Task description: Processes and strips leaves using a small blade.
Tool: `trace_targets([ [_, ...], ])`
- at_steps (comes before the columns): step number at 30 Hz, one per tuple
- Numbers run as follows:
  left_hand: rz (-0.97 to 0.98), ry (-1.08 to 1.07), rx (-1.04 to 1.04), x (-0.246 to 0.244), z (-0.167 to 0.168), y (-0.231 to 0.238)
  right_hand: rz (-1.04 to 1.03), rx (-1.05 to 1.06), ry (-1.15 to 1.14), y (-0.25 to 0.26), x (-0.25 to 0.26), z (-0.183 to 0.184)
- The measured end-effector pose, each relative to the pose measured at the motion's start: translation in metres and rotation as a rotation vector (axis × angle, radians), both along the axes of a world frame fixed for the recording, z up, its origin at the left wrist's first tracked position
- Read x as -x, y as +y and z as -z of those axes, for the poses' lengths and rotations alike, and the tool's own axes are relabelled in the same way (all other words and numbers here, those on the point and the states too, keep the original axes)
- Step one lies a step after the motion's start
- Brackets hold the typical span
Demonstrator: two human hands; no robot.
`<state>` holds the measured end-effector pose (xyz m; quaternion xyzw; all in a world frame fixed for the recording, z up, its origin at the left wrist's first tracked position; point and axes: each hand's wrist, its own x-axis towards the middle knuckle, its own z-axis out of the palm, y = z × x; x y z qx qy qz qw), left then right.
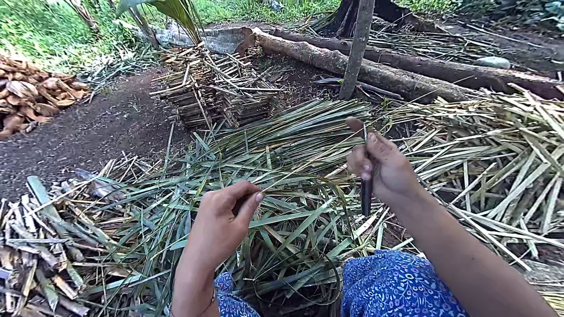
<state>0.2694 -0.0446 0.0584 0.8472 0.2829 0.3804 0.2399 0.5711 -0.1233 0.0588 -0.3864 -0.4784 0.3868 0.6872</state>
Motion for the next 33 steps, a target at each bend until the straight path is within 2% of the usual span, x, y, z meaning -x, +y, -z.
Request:
trace_targets([
  [5, -0.051, 0.073, 0.045, -0.007, 0.002, -0.001, 0.023, -0.022, -0.034, -0.002, 0.006, 0.000],
  [9, -0.039, 0.000, 0.017, -0.032, -0.001, -0.015, -0.135, 0.004, -0.165, -0.003, 0.033, 0.009],
  [15, -0.063, -0.129, -0.033, -0.051, -0.004, -0.031, -0.328, 0.053, -0.226, -0.008, 0.066, 0.017],
  [21, -0.017, -0.144, 0.007, -0.042, -0.005, -0.029, -0.191, -0.038, -0.236, -0.005, 0.052, 0.011],
  [25, -0.052, -0.116, 0.033, -0.027, -0.005, -0.020, 0.013, -0.072, -0.088, -0.001, 0.024, 0.001],
  [27, -0.065, -0.102, 0.043, -0.026, -0.004, -0.020, 0.035, -0.063, -0.044, -0.001, 0.024, 0.000],
  [33, -0.036, -0.086, 0.036, -0.031, 0.001, -0.018, -0.342, 0.103, -0.201, -0.002, 0.054, 0.010],
])
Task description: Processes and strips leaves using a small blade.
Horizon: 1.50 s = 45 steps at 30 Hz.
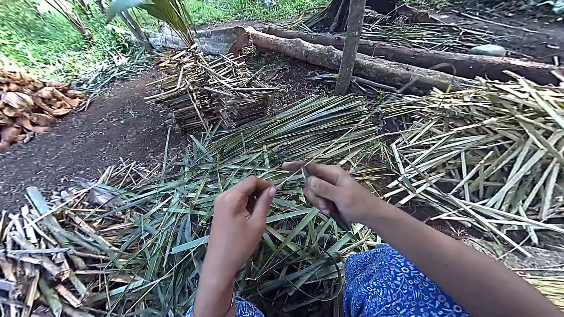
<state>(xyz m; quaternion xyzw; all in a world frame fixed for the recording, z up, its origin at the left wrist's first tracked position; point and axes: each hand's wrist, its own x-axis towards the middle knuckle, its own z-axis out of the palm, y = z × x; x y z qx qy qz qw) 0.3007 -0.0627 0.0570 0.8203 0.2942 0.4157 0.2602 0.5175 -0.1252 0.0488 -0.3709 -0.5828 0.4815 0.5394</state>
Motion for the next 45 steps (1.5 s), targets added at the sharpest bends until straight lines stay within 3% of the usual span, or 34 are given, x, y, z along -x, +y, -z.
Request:
trace_targets([
  [11, -0.082, 0.125, 0.105, 0.074, -0.007, 0.029, 0.439, -0.182, 0.235, -0.006, -0.066, -0.015],
  [16, -0.023, 0.181, 0.133, 0.043, -0.012, 0.014, 0.325, -0.188, 0.133, -0.007, -0.037, -0.015],
  [22, 0.039, -0.039, 0.016, -0.016, -0.016, -0.021, 0.089, -0.141, 0.048, -0.005, 0.008, -0.002],
  [29, -0.038, -0.135, -0.106, -0.028, -0.008, -0.027, -0.051, 0.014, 0.193, -0.010, 0.018, 0.000],
  [39, 0.012, -0.115, -0.047, -0.021, -0.012, -0.023, 0.021, -0.053, 0.134, -0.004, 0.013, -0.001],
  [45, -0.039, -0.084, 0.000, 0.011, -0.012, -0.006, 0.335, -0.120, 0.209, 0.000, -0.032, -0.016],
])
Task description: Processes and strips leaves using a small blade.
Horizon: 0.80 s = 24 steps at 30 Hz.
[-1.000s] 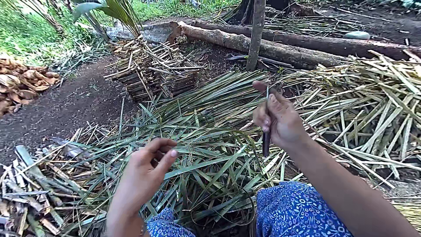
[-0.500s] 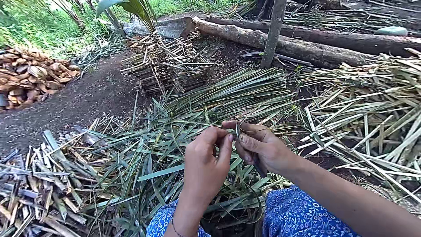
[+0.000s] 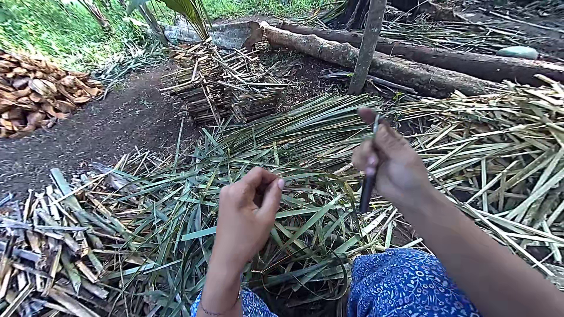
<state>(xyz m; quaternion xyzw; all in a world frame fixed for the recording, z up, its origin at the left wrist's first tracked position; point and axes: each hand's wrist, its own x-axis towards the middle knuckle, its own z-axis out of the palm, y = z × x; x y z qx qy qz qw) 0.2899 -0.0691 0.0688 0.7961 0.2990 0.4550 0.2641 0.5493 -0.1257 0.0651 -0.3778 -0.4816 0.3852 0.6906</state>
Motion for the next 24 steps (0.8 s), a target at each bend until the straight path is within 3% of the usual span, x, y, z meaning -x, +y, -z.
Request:
trace_targets([
  [5, -0.092, 0.100, 0.030, 0.039, 0.001, 0.023, 0.183, -0.043, 0.151, 0.001, -0.037, 0.002],
  [12, -0.529, 0.166, 0.092, 0.105, 0.006, 0.053, 0.419, -0.009, 0.396, 0.001, -0.080, 0.014],
  [16, -0.820, -0.018, 0.182, 0.123, 0.012, 0.068, 0.566, 0.046, 0.504, 0.004, -0.097, 0.025],
  [19, -0.908, -0.233, 0.199, 0.128, 0.018, 0.077, 0.661, 0.131, 0.537, 0.006, -0.108, 0.038],
  [22, -0.828, -0.239, 0.198, 0.111, 0.016, 0.073, 0.437, 0.461, 0.321, 0.008, -0.090, 0.059],
  [24, -0.731, -0.153, 0.139, 0.091, 0.015, 0.068, 0.027, 0.741, 0.016, 0.008, -0.061, 0.068],
])
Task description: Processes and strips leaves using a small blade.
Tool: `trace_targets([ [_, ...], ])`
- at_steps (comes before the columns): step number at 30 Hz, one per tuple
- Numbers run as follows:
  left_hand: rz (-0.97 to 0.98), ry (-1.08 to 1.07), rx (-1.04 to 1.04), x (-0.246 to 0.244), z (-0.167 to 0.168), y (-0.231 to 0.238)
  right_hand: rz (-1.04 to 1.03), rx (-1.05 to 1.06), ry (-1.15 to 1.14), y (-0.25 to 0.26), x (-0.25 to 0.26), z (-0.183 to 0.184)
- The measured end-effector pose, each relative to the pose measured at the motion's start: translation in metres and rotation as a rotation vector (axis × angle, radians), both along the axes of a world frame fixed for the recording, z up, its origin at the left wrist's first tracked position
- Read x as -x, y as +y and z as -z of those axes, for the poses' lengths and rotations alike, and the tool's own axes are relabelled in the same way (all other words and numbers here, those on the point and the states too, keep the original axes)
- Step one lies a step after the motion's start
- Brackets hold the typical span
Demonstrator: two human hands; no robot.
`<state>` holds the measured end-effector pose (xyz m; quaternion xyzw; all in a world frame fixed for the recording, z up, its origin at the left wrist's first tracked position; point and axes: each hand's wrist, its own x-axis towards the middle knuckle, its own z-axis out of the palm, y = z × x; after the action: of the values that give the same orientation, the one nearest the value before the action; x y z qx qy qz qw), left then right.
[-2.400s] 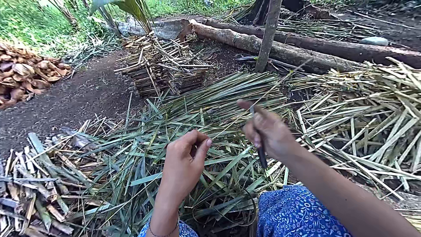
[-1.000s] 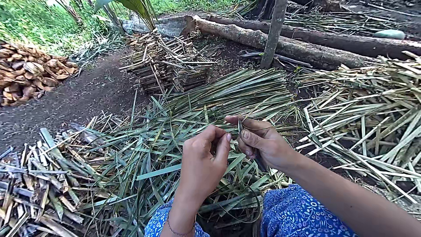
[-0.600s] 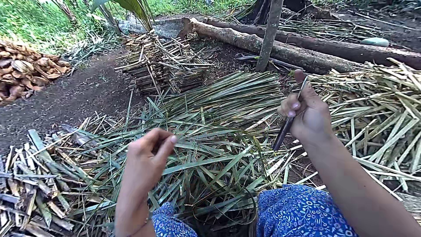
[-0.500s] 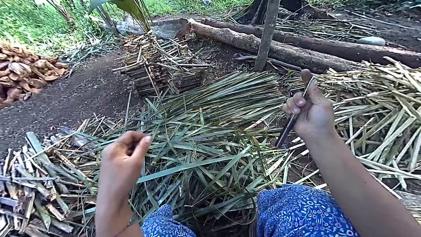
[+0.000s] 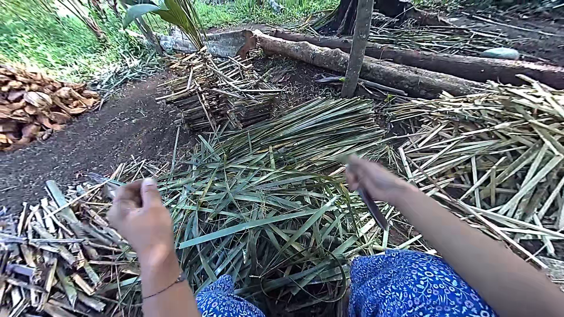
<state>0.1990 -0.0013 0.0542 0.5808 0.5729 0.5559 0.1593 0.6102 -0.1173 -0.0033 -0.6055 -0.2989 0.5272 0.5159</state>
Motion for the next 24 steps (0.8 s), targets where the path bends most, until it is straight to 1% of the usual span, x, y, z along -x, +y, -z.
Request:
trace_targets([
  [1, 0.049, 0.023, -0.020, -0.011, 0.000, -0.003, -0.311, 0.098, -0.061, 0.001, 0.014, 0.005],
  [2, 0.095, 0.030, -0.035, -0.021, 0.000, -0.006, -0.576, 0.136, -0.093, 0.002, 0.028, 0.011],
  [3, 0.140, 0.028, -0.040, -0.030, -0.001, -0.010, -0.767, 0.143, -0.100, 0.002, 0.041, 0.013],
  [4, 0.183, 0.026, -0.043, -0.038, -0.002, -0.014, -0.890, 0.124, -0.082, 0.002, 0.052, 0.011],
  [6, 0.258, 0.035, -0.032, -0.050, -0.003, -0.021, -0.975, 0.022, 0.001, 0.001, 0.067, -0.003],
  [10, 0.400, 0.063, 0.031, -0.067, -0.003, -0.034, -0.955, -0.329, 0.288, -0.002, 0.077, -0.025],
  [12, 0.462, 0.065, 0.056, -0.074, -0.003, -0.038, -0.845, -0.432, 0.330, -0.005, 0.083, -0.035],
  [14, 0.525, 0.055, 0.080, -0.079, -0.003, -0.042, -0.689, -0.441, 0.327, -0.008, 0.090, -0.046],
  [19, 0.676, 0.042, 0.127, -0.081, -0.002, -0.046, -0.426, -0.533, 0.403, -0.008, 0.097, -0.057],
  [21, 0.709, 0.055, 0.146, -0.078, -0.001, -0.045, -0.315, -0.547, 0.419, -0.007, 0.095, -0.061],
  [24, 0.739, 0.039, 0.157, -0.073, -0.001, -0.042, -0.177, -0.581, 0.368, -0.006, 0.085, -0.063],
])
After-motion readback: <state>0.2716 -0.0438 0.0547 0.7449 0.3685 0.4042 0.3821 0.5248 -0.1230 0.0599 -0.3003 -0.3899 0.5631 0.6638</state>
